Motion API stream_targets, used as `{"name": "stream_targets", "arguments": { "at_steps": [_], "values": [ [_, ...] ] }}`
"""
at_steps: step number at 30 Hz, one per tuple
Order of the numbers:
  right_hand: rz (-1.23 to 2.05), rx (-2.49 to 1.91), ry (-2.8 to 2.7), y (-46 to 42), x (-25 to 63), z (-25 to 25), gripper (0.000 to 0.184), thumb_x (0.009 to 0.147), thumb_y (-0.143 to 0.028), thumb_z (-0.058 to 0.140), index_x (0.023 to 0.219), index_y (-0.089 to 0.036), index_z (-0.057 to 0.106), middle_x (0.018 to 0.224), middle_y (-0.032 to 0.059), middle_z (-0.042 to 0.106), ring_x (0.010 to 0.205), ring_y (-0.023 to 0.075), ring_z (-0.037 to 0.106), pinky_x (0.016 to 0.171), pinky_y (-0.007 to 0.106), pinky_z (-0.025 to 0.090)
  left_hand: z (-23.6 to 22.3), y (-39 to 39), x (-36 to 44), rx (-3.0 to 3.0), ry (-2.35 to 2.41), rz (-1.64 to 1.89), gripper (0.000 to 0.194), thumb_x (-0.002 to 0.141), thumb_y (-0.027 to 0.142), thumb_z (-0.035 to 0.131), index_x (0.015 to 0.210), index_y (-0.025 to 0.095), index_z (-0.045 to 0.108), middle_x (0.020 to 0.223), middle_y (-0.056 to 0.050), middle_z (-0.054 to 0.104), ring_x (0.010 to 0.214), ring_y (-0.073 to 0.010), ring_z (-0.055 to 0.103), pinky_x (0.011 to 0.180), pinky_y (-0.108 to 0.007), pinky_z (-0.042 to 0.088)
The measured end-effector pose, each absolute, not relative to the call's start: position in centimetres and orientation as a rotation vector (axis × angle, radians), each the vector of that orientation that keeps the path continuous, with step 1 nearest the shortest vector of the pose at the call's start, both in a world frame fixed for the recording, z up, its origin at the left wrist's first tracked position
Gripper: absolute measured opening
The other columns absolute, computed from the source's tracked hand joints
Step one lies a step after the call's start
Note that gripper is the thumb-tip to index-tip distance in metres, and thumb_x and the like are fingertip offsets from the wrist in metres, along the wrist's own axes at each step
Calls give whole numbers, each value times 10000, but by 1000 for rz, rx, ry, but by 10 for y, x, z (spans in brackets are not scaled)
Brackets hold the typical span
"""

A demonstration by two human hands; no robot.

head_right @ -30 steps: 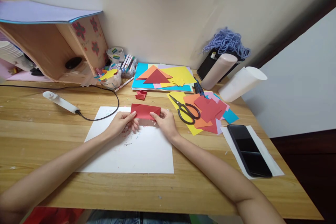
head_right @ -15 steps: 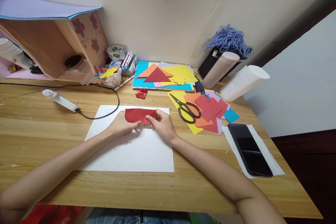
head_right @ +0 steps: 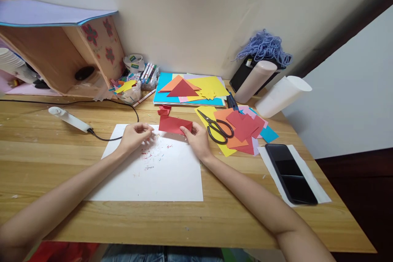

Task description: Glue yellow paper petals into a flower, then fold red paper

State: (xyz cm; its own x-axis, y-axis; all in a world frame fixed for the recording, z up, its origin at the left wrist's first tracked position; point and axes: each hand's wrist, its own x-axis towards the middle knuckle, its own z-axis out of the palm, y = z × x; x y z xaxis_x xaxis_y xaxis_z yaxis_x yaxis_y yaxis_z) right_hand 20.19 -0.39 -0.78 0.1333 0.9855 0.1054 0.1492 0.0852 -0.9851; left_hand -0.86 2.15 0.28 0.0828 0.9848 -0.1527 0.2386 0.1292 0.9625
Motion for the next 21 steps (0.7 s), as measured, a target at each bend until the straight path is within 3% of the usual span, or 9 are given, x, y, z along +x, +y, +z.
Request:
{"name": "stream_targets", "arguments": {
  "at_steps": [5, 11, 21],
  "values": [
    [1041, -1281, -1248, -4, 200, -6, 282, 707, -428, 620, 770, -154, 603, 651, 13, 604, 560, 119, 535, 539, 240, 445, 7, 18, -3, 1349, 1187, 894, 311, 713, 435, 581, 733, 126, 616, 626, -43, 648, 493, -120, 584, 490, -226, 465],
    [1218, -1269, -1325, -12, 190, -5, 340, 657, -395, 670, 874, -139, 618, 780, 50, 659, 632, 144, 582, 567, 256, 475, 4, 7, 5, 1450, 1163, 889, 304, 713, 421, 607, 615, 135, 572, 559, -9, 603, 479, -109, 562, 484, -211, 426],
    [1319, -1300, -1263, -13, 188, -3, 262, 639, -330, 675, 767, -106, 630, 605, 48, 646, 545, 152, 587, 529, 269, 481, 2, 4, 7, 1484, 1141, 994, 300, 736, 392, 595, 586, 140, 528, 547, 2, 579, 515, -113, 546, 517, -216, 408]
  ]
}}
